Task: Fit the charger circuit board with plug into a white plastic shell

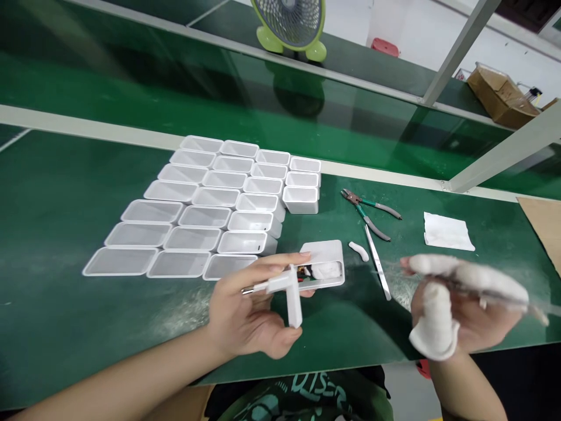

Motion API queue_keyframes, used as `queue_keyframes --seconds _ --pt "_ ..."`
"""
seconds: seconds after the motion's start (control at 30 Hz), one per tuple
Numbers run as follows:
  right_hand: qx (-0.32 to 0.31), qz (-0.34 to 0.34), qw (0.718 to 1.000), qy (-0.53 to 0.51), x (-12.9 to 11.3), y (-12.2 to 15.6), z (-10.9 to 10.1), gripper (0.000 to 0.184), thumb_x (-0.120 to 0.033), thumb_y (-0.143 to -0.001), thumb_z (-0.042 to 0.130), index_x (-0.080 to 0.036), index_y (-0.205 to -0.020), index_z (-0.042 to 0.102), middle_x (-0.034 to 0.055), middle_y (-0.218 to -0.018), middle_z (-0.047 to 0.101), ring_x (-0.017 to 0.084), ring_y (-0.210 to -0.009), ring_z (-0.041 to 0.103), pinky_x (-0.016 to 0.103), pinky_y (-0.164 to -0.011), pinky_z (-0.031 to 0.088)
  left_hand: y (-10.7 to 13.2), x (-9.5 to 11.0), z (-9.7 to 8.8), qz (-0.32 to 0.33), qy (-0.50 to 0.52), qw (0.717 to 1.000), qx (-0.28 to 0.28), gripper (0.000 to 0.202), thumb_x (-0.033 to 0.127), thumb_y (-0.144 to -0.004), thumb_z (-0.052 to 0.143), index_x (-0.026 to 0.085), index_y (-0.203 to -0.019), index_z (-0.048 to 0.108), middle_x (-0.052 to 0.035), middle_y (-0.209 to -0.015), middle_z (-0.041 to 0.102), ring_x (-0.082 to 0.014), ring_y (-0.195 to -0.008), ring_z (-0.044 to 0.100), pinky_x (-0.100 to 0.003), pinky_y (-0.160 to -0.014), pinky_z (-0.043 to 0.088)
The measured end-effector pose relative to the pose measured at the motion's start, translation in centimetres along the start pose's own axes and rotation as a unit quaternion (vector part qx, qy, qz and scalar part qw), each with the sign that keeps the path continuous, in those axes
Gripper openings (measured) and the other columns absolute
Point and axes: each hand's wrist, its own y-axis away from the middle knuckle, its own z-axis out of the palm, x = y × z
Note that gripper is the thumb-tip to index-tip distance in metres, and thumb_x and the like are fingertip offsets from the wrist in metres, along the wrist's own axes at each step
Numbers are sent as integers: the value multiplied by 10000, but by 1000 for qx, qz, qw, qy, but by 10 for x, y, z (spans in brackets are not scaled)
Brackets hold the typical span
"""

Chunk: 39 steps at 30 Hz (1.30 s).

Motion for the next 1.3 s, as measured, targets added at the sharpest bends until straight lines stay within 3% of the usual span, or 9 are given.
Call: queue_keyframes --seconds 0.1,0.27,0.33,0.5,0.63,0.73,0.97,1.13,1.3 --pt "66 -2 998 20 13 -14 11 179 -362 -907 480 -237 -969 592 44 -782 632 244 -673 665 404 -614 567 -2 0 1 -11 18 1000 8 540 450 -817 658 216 -1268 474 -111 -984 683 -244 -916 721 -307 -644 650" --pt "-225 42 934 275 53 -29 20 241 -255 -844 512 -117 -998 636 121 -694 655 294 -605 616 395 -556 474 -2 0 2 -14 74 997 21 590 405 -773 725 225 -1278 480 -102 -993 688 -246 -862 732 -228 -490 617" --pt "-236 46 925 295 56 -29 21 279 -275 -869 500 -100 -1032 642 149 -753 678 309 -653 627 395 -567 468 -3 1 1 -17 82 996 25 550 393 -790 714 209 -1260 497 -114 -1020 678 -253 -860 732 -240 -500 625" --pt "-160 -47 986 4 33 -24 15 377 -375 -899 546 -175 -1213 597 119 -994 701 234 -723 640 381 -669 526 -2 5 -5 -114 152 982 -22 514 356 -849 665 207 -1283 433 -149 -1157 620 -175 -706 726 -252 -534 636" --pt "-288 -158 922 -205 14 -7 18 555 -344 -846 679 -249 -1360 492 97 -1205 656 227 -908 669 349 -765 562 4 5 -2 -164 171 970 -50 518 310 -805 718 221 -1234 443 -151 -1152 626 -136 -614 696 -222 -510 605" --pt "-264 -203 922 -199 15 -5 29 426 -278 -856 668 -252 -1270 574 89 -1141 689 239 -1012 666 348 -851 553 6 3 4 -184 163 968 -50 573 294 -772 745 254 -1239 416 -156 -1263 532 -108 -647 682 -229 -564 607" --pt "-134 109 981 -85 62 -109 78 277 -333 -774 693 -174 -962 567 82 -959 692 184 -808 655 284 -744 517 4 2 4 -162 51 983 -71 578 235 -804 659 281 -1294 357 -143 -1301 380 -209 -1000 600 -373 -771 590" --pt "-76 163 981 -75 72 -171 108 169 -205 -746 659 -124 -856 560 162 -892 675 218 -776 608 348 -766 468 5 2 -1 -99 -31 987 -121 552 228 -792 627 247 -1283 376 -149 -1253 426 -263 -1080 532 -381 -733 588" --pt "-99 125 971 -179 35 -141 94 537 -325 -776 641 -120 -1245 477 212 -1252 578 225 -839 612 348 -710 494 1 5 -3 -123 -53 982 -131 340 157 -849 530 243 -1173 472 -131 -1189 498 -206 -911 590 -377 -739 587"
